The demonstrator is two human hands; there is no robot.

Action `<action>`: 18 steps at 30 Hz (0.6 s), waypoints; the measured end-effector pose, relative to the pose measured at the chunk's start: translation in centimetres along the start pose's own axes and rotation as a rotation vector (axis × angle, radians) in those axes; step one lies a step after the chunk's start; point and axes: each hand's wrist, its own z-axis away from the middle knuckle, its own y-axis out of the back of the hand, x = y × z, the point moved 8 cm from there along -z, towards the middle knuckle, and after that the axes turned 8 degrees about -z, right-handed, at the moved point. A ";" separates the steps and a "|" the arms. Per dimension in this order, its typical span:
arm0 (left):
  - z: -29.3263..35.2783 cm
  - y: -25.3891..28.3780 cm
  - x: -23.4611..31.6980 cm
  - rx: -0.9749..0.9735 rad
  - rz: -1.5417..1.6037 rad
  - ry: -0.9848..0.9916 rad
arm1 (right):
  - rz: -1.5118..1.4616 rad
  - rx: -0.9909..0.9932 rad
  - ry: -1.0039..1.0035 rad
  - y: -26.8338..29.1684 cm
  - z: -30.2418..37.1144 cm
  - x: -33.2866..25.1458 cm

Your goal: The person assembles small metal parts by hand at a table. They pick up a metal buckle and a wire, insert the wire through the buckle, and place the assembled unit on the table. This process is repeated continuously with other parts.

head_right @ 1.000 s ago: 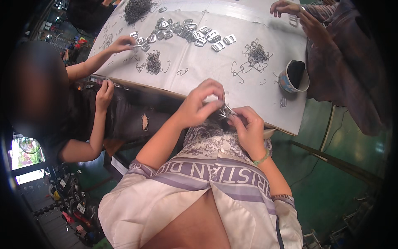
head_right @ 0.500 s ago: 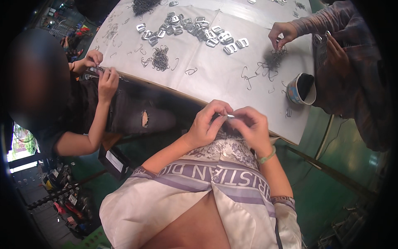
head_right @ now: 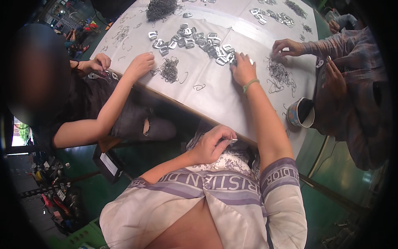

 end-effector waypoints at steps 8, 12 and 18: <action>-0.3 -0.8 -0.6 -0.073 -0.034 -0.040 | -0.058 0.132 0.218 1.2 8.8 -2.3; -0.4 -1.2 -0.2 -0.107 -0.061 -0.069 | -0.241 0.174 0.064 4.0 11.9 -1.4; -0.3 -1.6 -0.2 -0.117 -0.035 -0.023 | -0.635 0.135 -0.225 4.2 13.3 2.5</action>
